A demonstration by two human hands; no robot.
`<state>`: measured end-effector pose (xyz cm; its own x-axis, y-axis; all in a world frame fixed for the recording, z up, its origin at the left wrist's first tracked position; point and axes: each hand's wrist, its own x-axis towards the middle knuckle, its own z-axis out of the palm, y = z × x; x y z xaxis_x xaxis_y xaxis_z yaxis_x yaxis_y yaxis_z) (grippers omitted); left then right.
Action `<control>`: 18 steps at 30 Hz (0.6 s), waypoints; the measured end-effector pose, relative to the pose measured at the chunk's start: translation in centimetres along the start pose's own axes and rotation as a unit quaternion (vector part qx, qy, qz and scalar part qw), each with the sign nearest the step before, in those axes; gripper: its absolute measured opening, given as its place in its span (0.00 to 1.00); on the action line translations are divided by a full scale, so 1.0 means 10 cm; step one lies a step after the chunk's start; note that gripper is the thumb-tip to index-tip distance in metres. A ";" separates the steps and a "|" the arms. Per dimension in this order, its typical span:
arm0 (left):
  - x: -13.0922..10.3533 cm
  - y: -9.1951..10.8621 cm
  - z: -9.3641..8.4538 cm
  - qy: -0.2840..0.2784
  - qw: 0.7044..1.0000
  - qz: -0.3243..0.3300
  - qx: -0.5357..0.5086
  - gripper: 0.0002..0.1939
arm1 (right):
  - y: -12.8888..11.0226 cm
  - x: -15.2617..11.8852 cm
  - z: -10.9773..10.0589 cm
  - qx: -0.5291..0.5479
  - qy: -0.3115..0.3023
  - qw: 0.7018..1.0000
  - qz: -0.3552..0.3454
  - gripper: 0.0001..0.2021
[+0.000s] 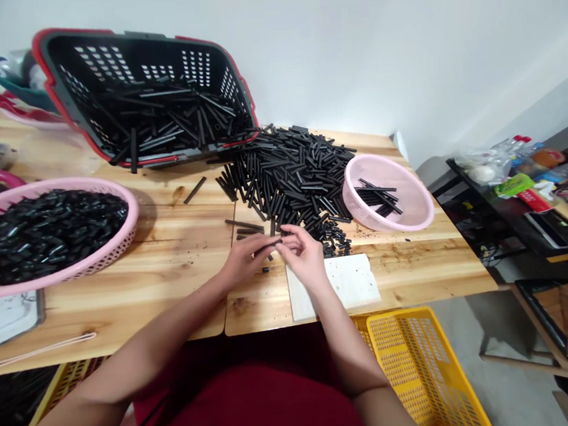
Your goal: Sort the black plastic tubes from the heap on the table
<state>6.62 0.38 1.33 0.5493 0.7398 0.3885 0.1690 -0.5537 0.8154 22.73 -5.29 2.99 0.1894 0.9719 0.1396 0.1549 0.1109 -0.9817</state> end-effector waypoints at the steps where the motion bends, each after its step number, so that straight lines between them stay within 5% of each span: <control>1: 0.00 -0.01 -0.01 0.012 1.000 -0.001 0.000 0.19 | 0.01 0.02 0.02 0.021 -0.005 1.000 0.007 0.24; 4: 0.03 -0.04 -0.04 0.042 0.999 -0.006 -0.010 0.18 | 0.06 0.06 0.01 0.044 -0.017 0.999 0.011 0.24; 7: 0.07 -0.10 -0.06 0.068 0.997 -0.018 -0.031 0.16 | 0.13 0.07 -0.02 -0.075 -0.052 0.996 -0.025 0.16; 12: 0.10 -0.18 -0.08 0.080 0.988 -0.084 -0.100 0.18 | 0.24 -0.02 0.03 -0.347 -0.234 0.898 -0.136 0.06; 16: 0.10 -0.19 -0.08 0.076 0.978 -0.124 -0.150 0.21 | 0.31 -0.08 0.12 -0.432 -0.245 0.854 -0.157 0.09; 18: 0.11 -0.20 -0.07 0.075 0.973 -0.137 -0.169 0.21 | 0.33 -0.09 0.13 -0.431 -0.217 0.860 -0.168 0.10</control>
<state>6.31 2.55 0.45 0.3910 0.9039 0.1736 0.0003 -0.1887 0.9820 21.85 -5.51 -0.50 -0.3577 0.9214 0.1517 0.8262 0.3880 -0.4086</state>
